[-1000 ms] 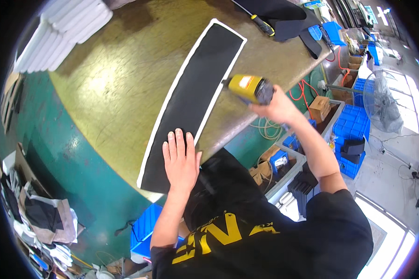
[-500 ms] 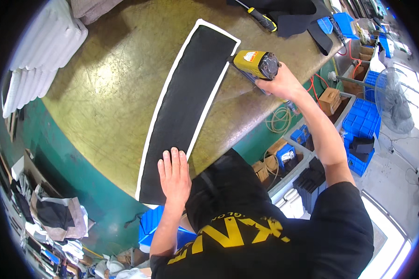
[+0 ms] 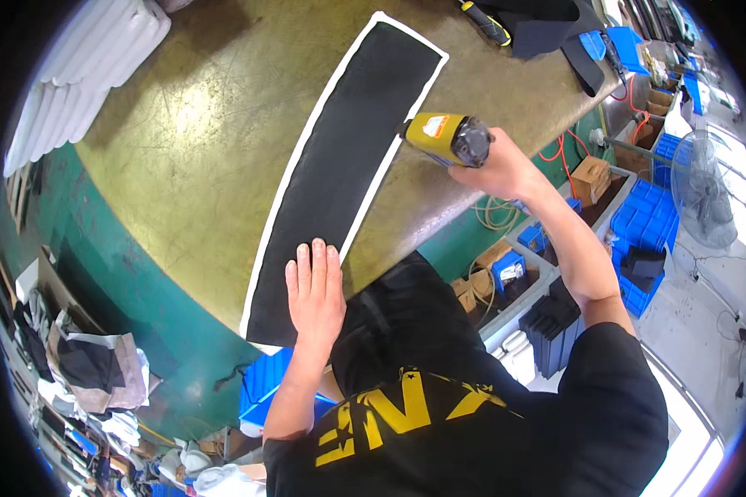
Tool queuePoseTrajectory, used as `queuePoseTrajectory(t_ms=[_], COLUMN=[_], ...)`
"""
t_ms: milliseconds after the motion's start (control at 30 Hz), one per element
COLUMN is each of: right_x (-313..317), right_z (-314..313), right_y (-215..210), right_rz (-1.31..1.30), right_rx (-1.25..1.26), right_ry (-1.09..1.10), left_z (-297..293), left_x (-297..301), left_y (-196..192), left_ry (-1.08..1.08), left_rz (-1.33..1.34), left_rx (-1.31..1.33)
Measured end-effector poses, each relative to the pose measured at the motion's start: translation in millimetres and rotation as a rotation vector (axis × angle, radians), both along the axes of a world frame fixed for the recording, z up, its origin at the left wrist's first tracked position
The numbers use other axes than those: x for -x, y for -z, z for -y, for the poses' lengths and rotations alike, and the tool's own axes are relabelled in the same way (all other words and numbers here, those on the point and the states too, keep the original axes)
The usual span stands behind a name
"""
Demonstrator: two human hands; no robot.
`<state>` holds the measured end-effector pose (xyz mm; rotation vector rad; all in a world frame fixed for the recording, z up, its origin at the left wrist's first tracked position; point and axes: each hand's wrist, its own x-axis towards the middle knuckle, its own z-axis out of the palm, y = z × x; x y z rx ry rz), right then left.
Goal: Stapling fabric or protective covering onto wooden furniture components using a pneumatic staple gun.
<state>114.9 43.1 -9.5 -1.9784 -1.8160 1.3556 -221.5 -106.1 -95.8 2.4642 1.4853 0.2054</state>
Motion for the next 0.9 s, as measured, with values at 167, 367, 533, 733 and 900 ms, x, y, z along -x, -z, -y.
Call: queuePoseTrajectory(t_ms=[167, 367, 533, 733, 900], right_x=[19, 38, 59, 79, 101], right_z=[5, 21, 43, 50, 66], right_y=[-9, -15, -17, -30, -39], right_rz=[0.077, 0.106, 0.117, 0.095, 0.204], right_rx=[0.002, 0.187, 0.028, 0.255, 0.288], right_ry=[0.005, -0.006, -0.022, 0.063, 0.06], left_z=[1, -2, 23, 86, 97], left_x=[-1, -1, 19, 66, 79], left_y=[3, 2, -7, -6, -2], left_ry=[-0.013, -0.002, 0.021, -0.072, -0.066], left_rz=[-0.005, -0.003, -0.016, -0.047, 0.008], left_rx=[0.013, -0.006, 0.039, 0.044, 0.052])
